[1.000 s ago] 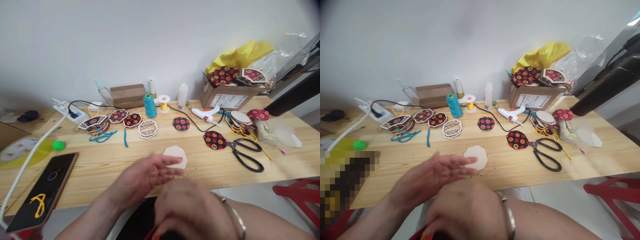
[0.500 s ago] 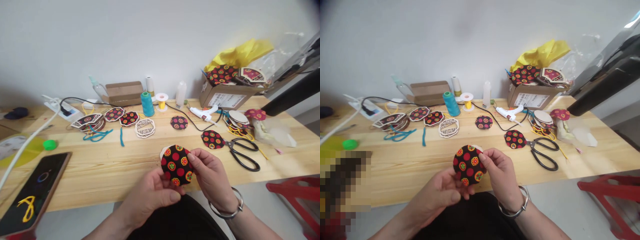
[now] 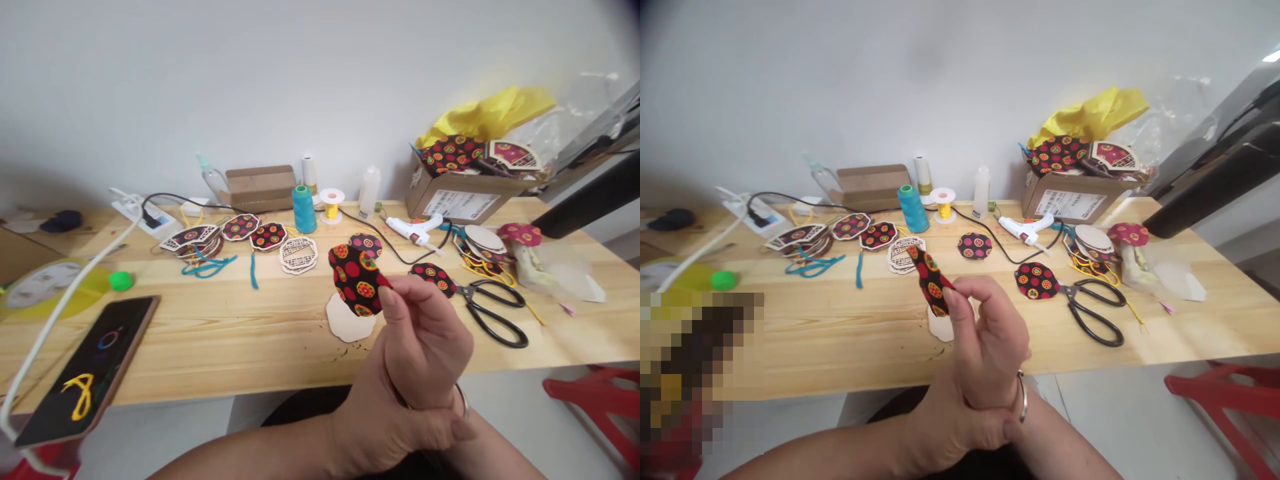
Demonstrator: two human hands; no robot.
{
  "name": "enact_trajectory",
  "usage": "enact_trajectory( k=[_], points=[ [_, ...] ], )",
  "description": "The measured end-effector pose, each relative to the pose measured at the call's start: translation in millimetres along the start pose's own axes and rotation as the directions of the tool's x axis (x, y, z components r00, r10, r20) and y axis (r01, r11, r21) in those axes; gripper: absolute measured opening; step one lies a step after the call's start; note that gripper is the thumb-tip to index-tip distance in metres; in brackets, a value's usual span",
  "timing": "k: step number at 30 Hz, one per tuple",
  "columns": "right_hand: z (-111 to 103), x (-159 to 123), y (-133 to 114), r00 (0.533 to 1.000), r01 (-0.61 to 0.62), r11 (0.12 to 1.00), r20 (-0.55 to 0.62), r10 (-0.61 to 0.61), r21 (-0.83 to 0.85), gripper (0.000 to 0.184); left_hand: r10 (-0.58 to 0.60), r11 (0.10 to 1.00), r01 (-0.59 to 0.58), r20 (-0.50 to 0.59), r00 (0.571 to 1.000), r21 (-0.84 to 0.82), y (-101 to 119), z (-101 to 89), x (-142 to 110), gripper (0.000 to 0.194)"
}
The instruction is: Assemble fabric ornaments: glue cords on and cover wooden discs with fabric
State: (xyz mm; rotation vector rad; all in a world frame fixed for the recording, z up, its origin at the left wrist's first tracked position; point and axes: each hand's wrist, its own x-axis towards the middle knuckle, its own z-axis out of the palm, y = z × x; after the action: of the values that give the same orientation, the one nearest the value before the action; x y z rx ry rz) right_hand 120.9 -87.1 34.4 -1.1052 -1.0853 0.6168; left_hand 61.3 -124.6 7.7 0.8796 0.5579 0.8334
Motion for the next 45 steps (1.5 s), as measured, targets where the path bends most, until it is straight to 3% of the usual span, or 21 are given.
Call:
enact_trajectory(
  k=[2, 5, 7, 8, 9, 11, 14, 16, 21, 25, 30, 40, 45],
  points=[
    [0.1, 5.7, -4.2, 0.982, -0.179, 0.974, 0.085, 0.168, 0.137, 0.009, -0.068, 0.997, 0.068, 0.007, 0.998, 0.02, -6.7, 3.3, 0.9, 0.054],
    [-0.4, 14.6, -11.6, 0.865, -0.457, 0.847, 0.359, 0.351, 0.272, 0.018, -0.064, 0.994, 0.059, 0.051, 0.997, 0.097, -10.7, 2.2, 2.8, 0.055],
    [-5.0, 20.1, -14.7, 0.816, -0.527, 0.793, 0.441, 0.373, 0.306, 0.02, -0.06, 0.991, 0.037, 0.177, 0.982, 0.131, -8.1, -6.7, 1.9, 0.06],
    [-9.4, 22.9, -14.9, 0.817, -0.532, 0.784, 0.438, 0.375, 0.32, 0.019, -0.063, 0.991, 0.031, 0.248, 0.967, 0.13, -5.7, -13.7, 0.3, 0.064],
    [-15.0, 25.7, -14.1, 0.822, -0.53, 0.783, 0.422, 0.382, 0.325, 0.018, -0.042, 0.995, 0.017, 0.254, 0.966, 0.101, -2.9, -22.0, -2.0, 0.073],
    [-28.2, 31.0, -9.5, 0.806, -0.555, 0.78, 0.418, 0.418, 0.29, 0.019, -0.001, 0.999, -0.006, 0.191, 0.982, 0.037, 3.5, -40.2, -7.6, 0.083],
    [-44.2, 35.2, 3.0, 0.694, -0.656, 0.736, 0.516, 0.502, 0.167, 0.024, 0.044, 0.99, -0.046, -0.016, 0.999, -0.136, 14.9, -61.7, -14.7, 0.08],
    [-48.4, 33.8, 12.6, 0.659, -0.668, 0.739, 0.533, 0.53, 0.091, 0.026, 0.037, 0.98, -0.061, -0.128, 0.991, -0.189, 23.1, -67.7, -16.8, 0.07],
    [-45.9, 24.7, 29.0, 0.666, -0.604, 0.793, 0.495, 0.558, -0.081, 0.029, -0.051, 0.998, 0.031, -0.453, 0.89, -0.051, 34.2, -65.9, -18.5, 0.025],
    [-45.0, 23.9, 32.1, 0.666, -0.582, 0.795, 0.46, 0.587, -0.171, 0.032, -0.046, 0.989, 0.117, -0.56, 0.828, 0.092, 31.1, -67.3, -21.2, 0.018],
    [-42.1, 26.6, 32.9, 0.666, -0.59, 0.776, 0.409, 0.624, -0.222, 0.034, -0.034, 0.97, 0.162, -0.559, 0.828, 0.182, 30.8, -70.3, -21.8, 0.019],
    [-44.5, 26.6, 39.4, 0.677, -0.572, 0.781, 0.395, 0.621, -0.251, 0.022, -0.073, 0.97, 0.193, -0.576, 0.815, 0.151, 33.8, -71.7, -21.7, 0.018],
    [-48.1, 24.5, 40.5, 0.637, -0.637, 0.748, 0.419, 0.647, -0.187, 0.029, -0.059, 0.976, 0.173, -0.599, 0.798, 0.135, 32.5, -72.7, -21.6, 0.018]
  ],
)
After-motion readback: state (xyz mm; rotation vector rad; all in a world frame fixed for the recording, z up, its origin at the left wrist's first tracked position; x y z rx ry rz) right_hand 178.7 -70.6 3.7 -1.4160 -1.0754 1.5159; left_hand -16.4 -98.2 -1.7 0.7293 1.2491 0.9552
